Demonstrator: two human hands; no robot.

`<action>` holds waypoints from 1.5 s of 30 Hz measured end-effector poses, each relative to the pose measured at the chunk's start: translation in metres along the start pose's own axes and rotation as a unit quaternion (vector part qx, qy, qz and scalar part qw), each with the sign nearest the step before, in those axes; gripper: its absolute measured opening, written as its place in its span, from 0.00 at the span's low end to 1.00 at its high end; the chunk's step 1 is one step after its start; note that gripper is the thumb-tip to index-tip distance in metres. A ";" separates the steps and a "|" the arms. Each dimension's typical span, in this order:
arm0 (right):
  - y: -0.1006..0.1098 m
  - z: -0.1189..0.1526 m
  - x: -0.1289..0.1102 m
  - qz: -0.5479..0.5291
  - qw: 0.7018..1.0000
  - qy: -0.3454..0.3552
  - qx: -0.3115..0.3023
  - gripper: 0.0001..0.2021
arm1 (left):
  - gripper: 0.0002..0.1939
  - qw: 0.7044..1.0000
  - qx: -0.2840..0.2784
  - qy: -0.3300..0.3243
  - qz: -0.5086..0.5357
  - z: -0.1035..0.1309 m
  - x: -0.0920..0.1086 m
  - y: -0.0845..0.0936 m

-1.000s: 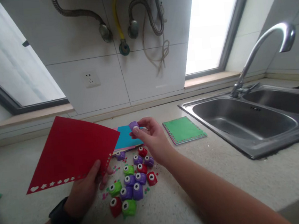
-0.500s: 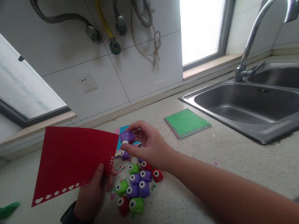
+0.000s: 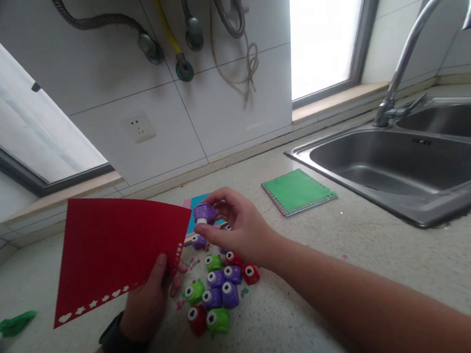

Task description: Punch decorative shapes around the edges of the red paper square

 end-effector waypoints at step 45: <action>-0.006 0.022 0.056 0.021 0.962 -0.272 -0.026 0.15 | 0.26 1.000 0.001 0.007 0.009 0.003 0.010 -0.005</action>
Point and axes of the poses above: each hand's wrist, its own z-axis away from the middle knuckle, its own y-axis out of the back of the hand, x = y × z, the point moved 6 cm from there along -z, towards the middle knuckle, and after that the axes turned 8 degrees about y, right-handed, at the moved point
